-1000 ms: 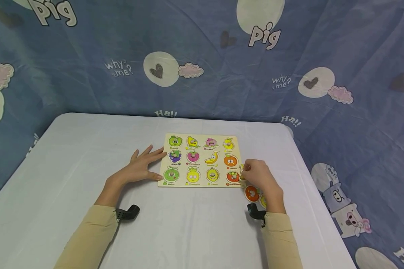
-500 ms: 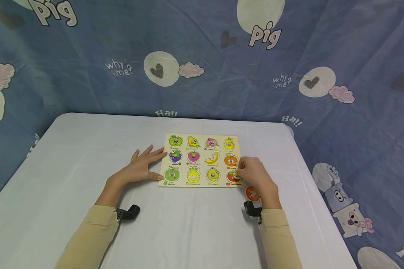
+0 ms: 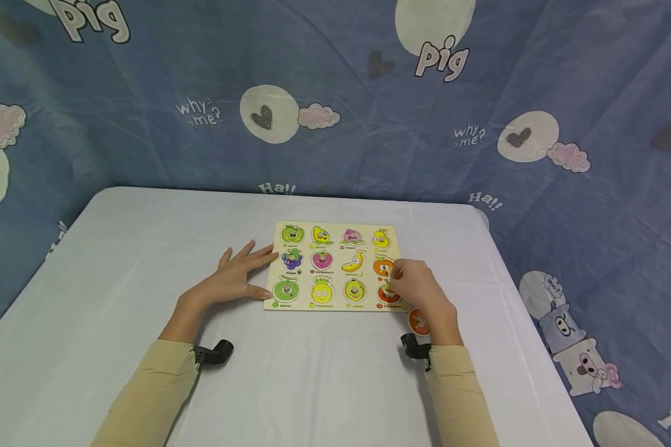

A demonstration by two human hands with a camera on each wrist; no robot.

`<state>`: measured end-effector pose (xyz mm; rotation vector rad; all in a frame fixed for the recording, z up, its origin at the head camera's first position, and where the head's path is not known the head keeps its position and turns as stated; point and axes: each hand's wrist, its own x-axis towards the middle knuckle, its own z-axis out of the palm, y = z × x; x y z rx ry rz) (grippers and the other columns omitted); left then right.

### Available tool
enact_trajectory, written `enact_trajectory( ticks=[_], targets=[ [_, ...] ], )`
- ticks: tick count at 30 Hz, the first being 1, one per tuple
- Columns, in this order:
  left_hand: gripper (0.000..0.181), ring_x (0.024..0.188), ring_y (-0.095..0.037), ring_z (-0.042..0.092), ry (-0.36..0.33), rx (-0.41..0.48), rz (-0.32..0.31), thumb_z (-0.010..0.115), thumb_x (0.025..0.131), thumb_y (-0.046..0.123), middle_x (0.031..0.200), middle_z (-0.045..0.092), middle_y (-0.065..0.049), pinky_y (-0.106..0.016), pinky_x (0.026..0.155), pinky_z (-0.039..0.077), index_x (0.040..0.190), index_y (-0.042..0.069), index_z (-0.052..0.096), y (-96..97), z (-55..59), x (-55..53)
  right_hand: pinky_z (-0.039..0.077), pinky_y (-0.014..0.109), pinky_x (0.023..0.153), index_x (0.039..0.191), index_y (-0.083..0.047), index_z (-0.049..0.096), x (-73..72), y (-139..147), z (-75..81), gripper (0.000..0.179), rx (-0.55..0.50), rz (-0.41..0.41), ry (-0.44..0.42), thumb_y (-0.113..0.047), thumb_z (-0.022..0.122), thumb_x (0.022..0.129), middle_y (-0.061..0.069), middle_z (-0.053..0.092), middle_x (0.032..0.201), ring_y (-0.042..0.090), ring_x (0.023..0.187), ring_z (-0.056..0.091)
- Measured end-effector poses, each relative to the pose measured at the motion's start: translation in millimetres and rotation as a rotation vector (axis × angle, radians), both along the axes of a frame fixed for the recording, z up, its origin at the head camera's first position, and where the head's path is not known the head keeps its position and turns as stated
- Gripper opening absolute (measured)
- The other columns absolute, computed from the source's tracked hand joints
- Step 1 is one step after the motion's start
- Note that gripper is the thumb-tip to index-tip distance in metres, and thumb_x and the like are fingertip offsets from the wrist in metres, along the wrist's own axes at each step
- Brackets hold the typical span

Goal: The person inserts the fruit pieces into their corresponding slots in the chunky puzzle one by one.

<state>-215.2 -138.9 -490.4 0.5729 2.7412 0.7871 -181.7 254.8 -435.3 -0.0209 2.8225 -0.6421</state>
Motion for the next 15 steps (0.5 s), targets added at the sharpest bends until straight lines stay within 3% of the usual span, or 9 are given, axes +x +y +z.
enact_trajectory(
  ticks=[15],
  targets=[
    [0.098, 0.157, -0.033, 0.001, -0.017, 0.004, -0.012, 0.082, 0.071, 0.051, 0.166, 0.024, 0.003, -0.066, 0.12, -0.012, 0.154, 0.029, 0.037, -1.3, 0.0, 0.5, 0.045, 0.028, 0.062, 0.086, -0.012, 0.065, -6.8, -9.1, 3.0, 0.006, -0.002, 0.057, 0.044, -0.017, 0.065, 0.09, 0.005, 0.065, 0.084, 0.019, 0.073, 0.054]
  ],
)
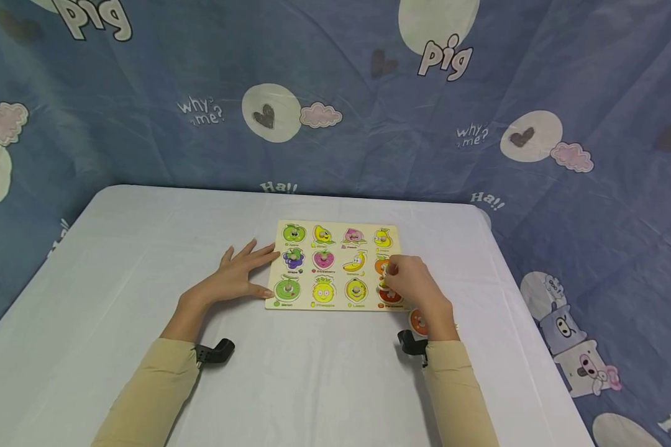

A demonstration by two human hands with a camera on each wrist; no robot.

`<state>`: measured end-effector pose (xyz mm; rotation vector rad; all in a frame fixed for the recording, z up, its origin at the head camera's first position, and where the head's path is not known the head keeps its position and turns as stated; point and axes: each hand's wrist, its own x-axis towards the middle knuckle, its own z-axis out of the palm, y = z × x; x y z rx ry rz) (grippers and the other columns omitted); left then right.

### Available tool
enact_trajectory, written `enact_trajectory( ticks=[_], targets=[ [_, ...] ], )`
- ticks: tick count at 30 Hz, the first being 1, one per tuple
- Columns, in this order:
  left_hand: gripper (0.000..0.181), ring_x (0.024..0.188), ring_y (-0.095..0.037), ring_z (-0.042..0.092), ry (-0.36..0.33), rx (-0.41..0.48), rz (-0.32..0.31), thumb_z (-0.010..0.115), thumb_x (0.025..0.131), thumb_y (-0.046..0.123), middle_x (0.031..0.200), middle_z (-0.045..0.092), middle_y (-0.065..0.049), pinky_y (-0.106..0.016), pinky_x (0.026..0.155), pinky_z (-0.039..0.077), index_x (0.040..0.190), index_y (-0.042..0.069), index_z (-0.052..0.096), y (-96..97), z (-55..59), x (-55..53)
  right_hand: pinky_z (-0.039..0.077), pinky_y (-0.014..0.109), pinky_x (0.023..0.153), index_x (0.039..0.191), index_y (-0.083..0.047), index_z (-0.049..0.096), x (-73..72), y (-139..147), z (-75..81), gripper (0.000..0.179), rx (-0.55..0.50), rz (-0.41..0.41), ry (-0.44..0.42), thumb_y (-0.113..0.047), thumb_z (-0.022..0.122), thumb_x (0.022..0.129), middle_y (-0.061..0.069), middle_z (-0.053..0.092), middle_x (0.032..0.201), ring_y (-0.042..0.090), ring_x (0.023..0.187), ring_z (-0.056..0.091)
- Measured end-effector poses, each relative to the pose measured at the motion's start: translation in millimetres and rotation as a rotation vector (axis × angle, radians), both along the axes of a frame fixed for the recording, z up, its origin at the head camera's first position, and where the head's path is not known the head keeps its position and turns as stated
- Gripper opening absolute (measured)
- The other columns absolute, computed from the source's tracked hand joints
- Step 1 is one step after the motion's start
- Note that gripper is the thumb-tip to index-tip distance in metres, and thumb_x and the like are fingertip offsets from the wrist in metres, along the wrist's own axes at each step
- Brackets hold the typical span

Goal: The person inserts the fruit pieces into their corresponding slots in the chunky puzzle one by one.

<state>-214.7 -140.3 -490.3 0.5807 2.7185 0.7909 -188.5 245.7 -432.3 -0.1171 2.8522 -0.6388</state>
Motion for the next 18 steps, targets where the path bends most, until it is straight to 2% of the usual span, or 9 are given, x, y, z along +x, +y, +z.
enact_trajectory(
  ticks=[18],
  targets=[
    [0.097, 0.157, -0.033, 0.0, -0.001, 0.004, 0.001, 0.082, 0.071, 0.05, 0.166, 0.023, 0.003, -0.066, 0.12, -0.012, 0.154, 0.029, 0.037, 0.6, -0.8, -0.3, 0.046, 0.027, 0.062, 0.083, -0.014, 0.066, -12.7, -17, -4.6, 0.009, -0.036, 0.021, -0.006, -0.02, 0.066, 0.09, 0.003, 0.066, 0.082, 0.018, 0.072, 0.055]
  ],
)
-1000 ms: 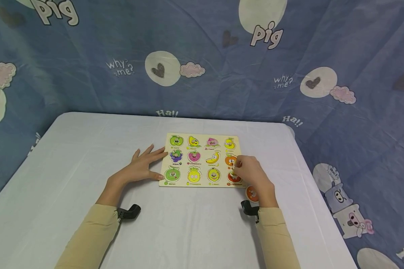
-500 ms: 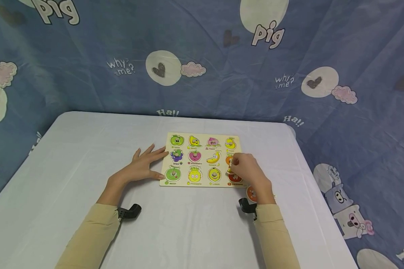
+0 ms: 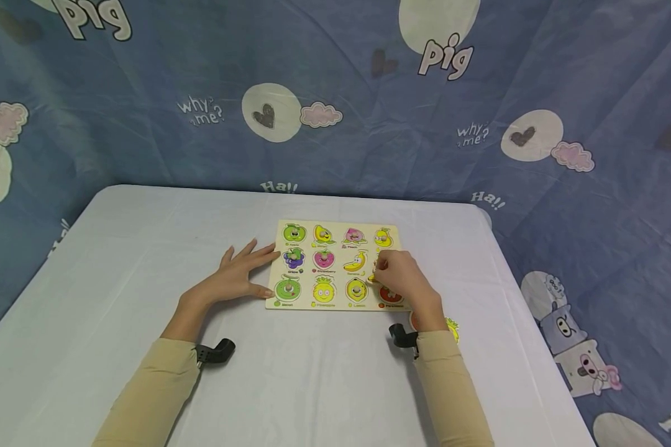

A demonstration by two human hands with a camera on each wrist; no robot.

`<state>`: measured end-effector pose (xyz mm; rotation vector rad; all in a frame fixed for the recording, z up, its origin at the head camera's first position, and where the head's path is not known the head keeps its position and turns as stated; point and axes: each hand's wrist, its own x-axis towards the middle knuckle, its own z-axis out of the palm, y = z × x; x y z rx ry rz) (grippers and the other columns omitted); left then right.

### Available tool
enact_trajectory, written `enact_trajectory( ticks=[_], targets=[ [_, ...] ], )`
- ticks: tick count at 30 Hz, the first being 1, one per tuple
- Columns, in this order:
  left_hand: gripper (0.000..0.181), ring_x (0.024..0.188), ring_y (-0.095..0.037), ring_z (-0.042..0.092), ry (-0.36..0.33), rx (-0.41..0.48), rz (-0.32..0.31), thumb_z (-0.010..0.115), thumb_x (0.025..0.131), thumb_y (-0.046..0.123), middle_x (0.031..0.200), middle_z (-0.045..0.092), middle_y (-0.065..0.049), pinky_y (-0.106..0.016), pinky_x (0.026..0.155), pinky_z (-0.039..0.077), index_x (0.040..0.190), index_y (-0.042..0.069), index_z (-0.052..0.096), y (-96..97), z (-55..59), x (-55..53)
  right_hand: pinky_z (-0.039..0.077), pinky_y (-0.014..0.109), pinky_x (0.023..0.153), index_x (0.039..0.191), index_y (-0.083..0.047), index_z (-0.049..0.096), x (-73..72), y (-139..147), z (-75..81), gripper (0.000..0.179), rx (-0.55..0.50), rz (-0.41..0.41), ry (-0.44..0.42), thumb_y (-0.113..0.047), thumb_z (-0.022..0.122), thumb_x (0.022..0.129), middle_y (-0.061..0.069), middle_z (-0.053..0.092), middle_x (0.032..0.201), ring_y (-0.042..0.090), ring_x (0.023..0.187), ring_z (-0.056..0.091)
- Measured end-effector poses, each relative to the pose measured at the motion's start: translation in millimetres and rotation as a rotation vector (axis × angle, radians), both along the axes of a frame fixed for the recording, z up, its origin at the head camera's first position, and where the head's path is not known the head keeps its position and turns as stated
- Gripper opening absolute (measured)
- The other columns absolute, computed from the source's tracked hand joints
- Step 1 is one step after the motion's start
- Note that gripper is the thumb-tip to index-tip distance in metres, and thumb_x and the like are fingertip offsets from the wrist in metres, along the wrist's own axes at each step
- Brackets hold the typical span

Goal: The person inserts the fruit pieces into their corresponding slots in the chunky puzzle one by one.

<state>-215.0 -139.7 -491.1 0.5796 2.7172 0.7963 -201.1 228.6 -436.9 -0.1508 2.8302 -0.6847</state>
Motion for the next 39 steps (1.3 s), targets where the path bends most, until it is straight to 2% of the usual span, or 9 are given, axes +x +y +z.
enact_trajectory(
  ticks=[13, 25, 39],
  targets=[
    [0.099, 0.157, -0.035, 0.002, 0.018, -0.005, 0.004, 0.082, 0.07, 0.051, 0.166, 0.024, 0.001, -0.066, 0.12, -0.011, 0.154, 0.027, 0.037, 0.5, 1.0, 0.3, 0.047, 0.026, 0.06, 0.081, -0.014, 0.066, -10.1, -9, -11.4, 0.01, -0.022, 0.002, 0.034, -0.021, 0.07, 0.087, 0.004, 0.067, 0.084, 0.019, 0.072, 0.057],
    [0.098, 0.157, -0.035, 0.002, 0.02, -0.005, 0.005, 0.082, 0.07, 0.05, 0.166, 0.025, 0.002, -0.066, 0.12, -0.011, 0.154, 0.028, 0.037, 0.9, 1.2, 0.7, 0.047, 0.027, 0.059, 0.084, -0.013, 0.067, -16.2, -16, -13.2, 0.009, -0.069, -0.023, 0.026, -0.02, 0.07, 0.089, 0.004, 0.066, 0.08, 0.018, 0.066, 0.058],
    [0.099, 0.157, -0.034, 0.002, 0.022, -0.008, 0.008, 0.082, 0.069, 0.051, 0.166, 0.025, 0.002, -0.066, 0.12, -0.012, 0.154, 0.028, 0.037, 0.8, 0.6, 0.3, 0.05, 0.027, 0.063, 0.087, -0.013, 0.069, -22.2, -19, -13.3, 0.011, -0.099, -0.016, 0.034, -0.023, 0.068, 0.092, 0.006, 0.07, 0.09, 0.018, 0.072, 0.059]
  ],
)
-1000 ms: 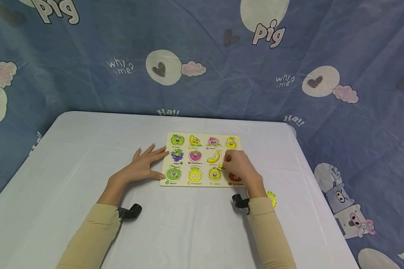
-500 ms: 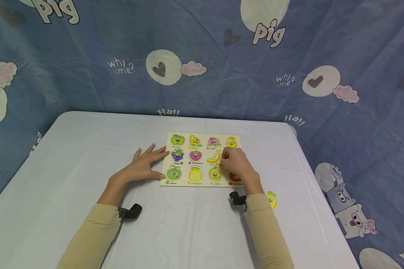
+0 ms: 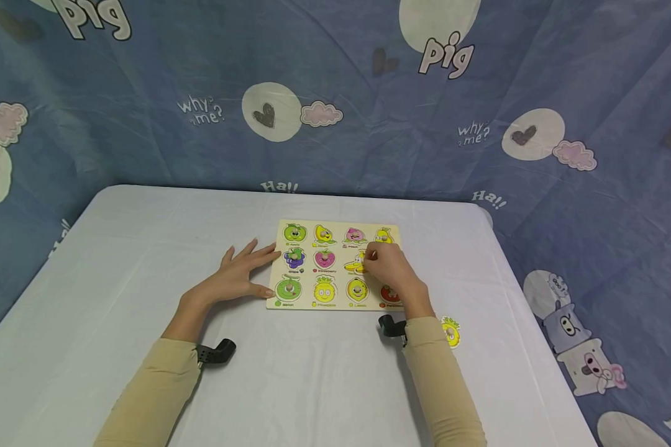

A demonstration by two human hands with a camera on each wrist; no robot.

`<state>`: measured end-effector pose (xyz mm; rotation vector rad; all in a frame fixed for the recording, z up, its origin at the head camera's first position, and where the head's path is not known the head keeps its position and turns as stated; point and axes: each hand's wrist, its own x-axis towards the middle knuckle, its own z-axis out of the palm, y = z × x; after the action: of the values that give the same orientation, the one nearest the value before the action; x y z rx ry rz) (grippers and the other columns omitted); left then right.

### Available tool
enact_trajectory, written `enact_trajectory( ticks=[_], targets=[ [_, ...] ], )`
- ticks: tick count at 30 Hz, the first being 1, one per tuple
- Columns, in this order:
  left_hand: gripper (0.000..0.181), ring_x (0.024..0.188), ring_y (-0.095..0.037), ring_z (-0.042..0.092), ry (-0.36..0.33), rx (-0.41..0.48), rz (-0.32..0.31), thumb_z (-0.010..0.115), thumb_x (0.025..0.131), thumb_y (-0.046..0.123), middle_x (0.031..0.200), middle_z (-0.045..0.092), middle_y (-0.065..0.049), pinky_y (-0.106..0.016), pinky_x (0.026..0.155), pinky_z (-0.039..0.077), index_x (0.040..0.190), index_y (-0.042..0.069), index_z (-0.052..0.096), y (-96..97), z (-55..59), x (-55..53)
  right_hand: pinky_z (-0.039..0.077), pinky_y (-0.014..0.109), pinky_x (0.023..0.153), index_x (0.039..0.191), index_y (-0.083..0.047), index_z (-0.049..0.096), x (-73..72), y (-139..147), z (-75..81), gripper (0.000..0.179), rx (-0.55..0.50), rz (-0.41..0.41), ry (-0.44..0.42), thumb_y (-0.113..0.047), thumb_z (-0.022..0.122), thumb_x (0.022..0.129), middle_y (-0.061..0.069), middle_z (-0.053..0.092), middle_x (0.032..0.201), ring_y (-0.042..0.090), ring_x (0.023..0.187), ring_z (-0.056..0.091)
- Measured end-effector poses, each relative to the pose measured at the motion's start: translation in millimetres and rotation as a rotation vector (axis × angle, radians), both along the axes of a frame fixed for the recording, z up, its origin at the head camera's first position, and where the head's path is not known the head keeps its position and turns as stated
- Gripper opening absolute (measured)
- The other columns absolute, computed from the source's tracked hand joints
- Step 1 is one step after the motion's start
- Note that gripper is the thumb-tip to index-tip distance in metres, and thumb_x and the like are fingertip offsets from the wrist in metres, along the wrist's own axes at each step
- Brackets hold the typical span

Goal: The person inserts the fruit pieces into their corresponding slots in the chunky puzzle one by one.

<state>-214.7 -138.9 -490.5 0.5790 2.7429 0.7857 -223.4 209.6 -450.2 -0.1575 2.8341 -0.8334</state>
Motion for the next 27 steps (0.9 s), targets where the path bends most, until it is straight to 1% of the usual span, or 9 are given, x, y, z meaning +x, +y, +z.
enact_trajectory(
  ticks=[7, 14, 22, 27],
  targets=[
    [0.098, 0.157, -0.035, 0.002, -0.002, 0.0, -0.001, 0.082, 0.07, 0.05, 0.166, 0.025, 0.001, -0.066, 0.12, -0.012, 0.154, 0.027, 0.037, -0.5, -0.2, -1.1, 0.05, 0.028, 0.065, 0.09, -0.013, 0.07, -2.0, -4.8, 4.0, 0.008, 0.015, -0.001, -0.003, -0.02, 0.067, 0.092, 0.008, 0.069, 0.092, 0.02, 0.077, 0.059],
    [0.098, 0.157, -0.034, 0.002, -0.01, 0.001, -0.003, 0.082, 0.07, 0.049, 0.166, 0.025, 0.002, -0.066, 0.12, -0.012, 0.154, 0.028, 0.037, 0.3, 1.9, 0.1, 0.05, 0.029, 0.07, 0.091, -0.013, 0.07, -2.7, -6.8, 5.8, 0.007, 0.057, 0.007, -0.001, -0.018, 0.066, 0.09, 0.009, 0.069, 0.096, 0.023, 0.085, 0.06],
    [0.097, 0.157, -0.034, 0.002, -0.005, 0.0, -0.006, 0.082, 0.07, 0.049, 0.166, 0.025, 0.003, -0.066, 0.12, -0.011, 0.154, 0.028, 0.038, 0.2, 0.9, 0.1, 0.05, 0.031, 0.073, 0.088, -0.013, 0.069, -4.6, -7.7, 3.4, 0.005, 0.04, 0.001, -0.014, -0.018, 0.067, 0.089, 0.007, 0.069, 0.096, 0.022, 0.086, 0.059],
    [0.098, 0.157, -0.035, 0.002, -0.007, 0.005, -0.005, 0.082, 0.07, 0.049, 0.166, 0.025, 0.001, -0.067, 0.12, -0.011, 0.154, 0.028, 0.037, 0.1, 1.1, -0.1, 0.05, 0.031, 0.07, 0.087, -0.013, 0.069, -6.0, -9.2, 3.0, 0.007, 0.026, 0.003, -0.029, -0.019, 0.068, 0.09, 0.006, 0.069, 0.094, 0.022, 0.083, 0.058]
  ],
)
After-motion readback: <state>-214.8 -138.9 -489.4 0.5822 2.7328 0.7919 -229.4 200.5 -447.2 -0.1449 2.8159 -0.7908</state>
